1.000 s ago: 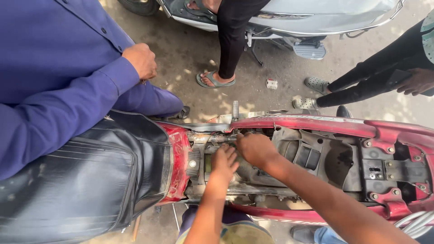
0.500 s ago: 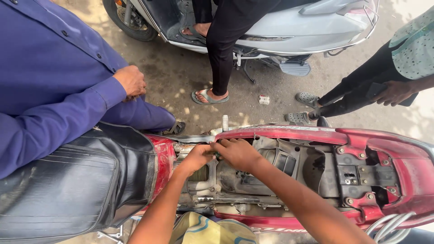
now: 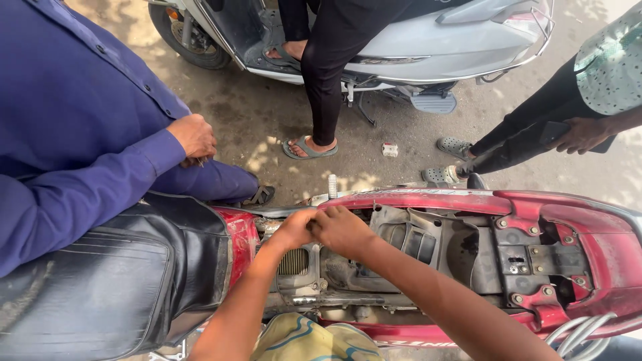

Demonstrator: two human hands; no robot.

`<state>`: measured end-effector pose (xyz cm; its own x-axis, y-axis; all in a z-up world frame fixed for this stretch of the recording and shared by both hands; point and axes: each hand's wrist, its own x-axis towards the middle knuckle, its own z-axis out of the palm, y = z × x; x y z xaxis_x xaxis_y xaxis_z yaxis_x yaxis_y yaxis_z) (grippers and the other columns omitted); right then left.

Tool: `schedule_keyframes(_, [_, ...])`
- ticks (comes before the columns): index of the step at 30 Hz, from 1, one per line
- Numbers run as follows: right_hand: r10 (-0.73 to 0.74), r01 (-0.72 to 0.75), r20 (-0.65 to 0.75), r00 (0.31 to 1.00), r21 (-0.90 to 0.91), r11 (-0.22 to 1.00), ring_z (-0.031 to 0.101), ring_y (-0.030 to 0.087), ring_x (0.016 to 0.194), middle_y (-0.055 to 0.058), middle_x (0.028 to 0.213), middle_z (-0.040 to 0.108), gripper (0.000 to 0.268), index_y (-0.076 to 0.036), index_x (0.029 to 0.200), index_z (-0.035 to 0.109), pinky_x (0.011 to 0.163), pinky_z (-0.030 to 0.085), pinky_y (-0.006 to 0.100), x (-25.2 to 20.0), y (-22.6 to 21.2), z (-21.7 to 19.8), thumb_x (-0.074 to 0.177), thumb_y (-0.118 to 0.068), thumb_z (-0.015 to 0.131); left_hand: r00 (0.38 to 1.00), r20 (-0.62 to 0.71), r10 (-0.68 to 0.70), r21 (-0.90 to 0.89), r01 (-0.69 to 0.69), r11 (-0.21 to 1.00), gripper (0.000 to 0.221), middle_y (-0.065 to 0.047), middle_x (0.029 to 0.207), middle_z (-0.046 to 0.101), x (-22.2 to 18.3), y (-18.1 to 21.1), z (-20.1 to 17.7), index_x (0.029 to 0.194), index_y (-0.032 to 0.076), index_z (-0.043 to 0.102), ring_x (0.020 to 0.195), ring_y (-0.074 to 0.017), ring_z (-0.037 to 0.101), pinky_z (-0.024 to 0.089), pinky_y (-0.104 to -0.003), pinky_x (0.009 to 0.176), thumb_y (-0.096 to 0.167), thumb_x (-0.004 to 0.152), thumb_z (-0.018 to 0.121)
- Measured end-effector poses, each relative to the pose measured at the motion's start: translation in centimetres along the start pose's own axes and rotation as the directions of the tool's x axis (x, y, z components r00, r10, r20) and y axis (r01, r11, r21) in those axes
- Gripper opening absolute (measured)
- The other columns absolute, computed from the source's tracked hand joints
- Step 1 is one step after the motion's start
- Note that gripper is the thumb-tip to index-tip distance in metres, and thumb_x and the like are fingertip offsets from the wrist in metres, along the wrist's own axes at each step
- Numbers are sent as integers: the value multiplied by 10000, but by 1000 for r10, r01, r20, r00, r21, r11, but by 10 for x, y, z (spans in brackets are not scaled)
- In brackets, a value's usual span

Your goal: Removing the seat and accessing the air filter compartment of a motorcycle.

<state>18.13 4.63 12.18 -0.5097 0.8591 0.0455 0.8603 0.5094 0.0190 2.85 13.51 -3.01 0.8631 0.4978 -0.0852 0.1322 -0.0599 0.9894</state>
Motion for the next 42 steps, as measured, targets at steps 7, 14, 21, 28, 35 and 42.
schedule_keyframes(7, [140,-161,183,973,106,981,712,327,946,128,999,691,264,-76,1088,652,808,544,440,14,-4,-46,864,-213,624,986,84,-147,77,141,987,141,-73,808,787,-4,22,-2,850,49,735,778,-99,694,548,-316,718,13,722,784])
schedule_keyframes(14, [375,-486,437,817,173,857,715,338,994,150,1033,704,249,-81,1090,627,854,561,453,-6,3,0,992,-305,576,999,-31,31,405,-16,914,252,-114,883,752,-1,79,3,889,58,723,867,-334,715,551,-425,782,178,694,829])
schedule_keyframes(21, [82,-88,78,994,72,994,692,300,930,91,991,663,330,-99,1150,624,848,498,445,-9,-8,-14,827,-164,628,960,-26,279,263,-263,928,422,-162,929,673,-14,36,-4,1056,26,706,866,-352,679,542,-438,763,108,662,833])
schedule_keyframes(28, [502,-646,488,714,184,741,730,368,808,181,876,727,360,-28,1178,517,681,578,492,16,-28,-38,1060,-367,498,995,-91,-44,203,62,977,280,-84,832,717,-13,60,-7,967,46,687,783,-260,746,570,-410,719,146,747,827])
schedule_keyframes(35, [620,-740,414,667,270,616,715,429,801,228,874,722,421,-34,1125,591,725,576,538,18,-29,-16,928,-406,607,991,-127,32,374,18,927,297,-139,885,691,-25,65,-21,920,23,636,824,-288,699,557,-412,725,89,718,843])
schedule_keyframes(42, [680,-776,377,629,354,521,706,426,838,210,817,735,407,-59,1100,658,760,563,536,-6,-28,-44,807,-339,687,962,-173,-210,30,218,975,251,-93,965,764,-45,16,-17,1003,29,692,879,-191,765,606,-334,781,84,793,819])
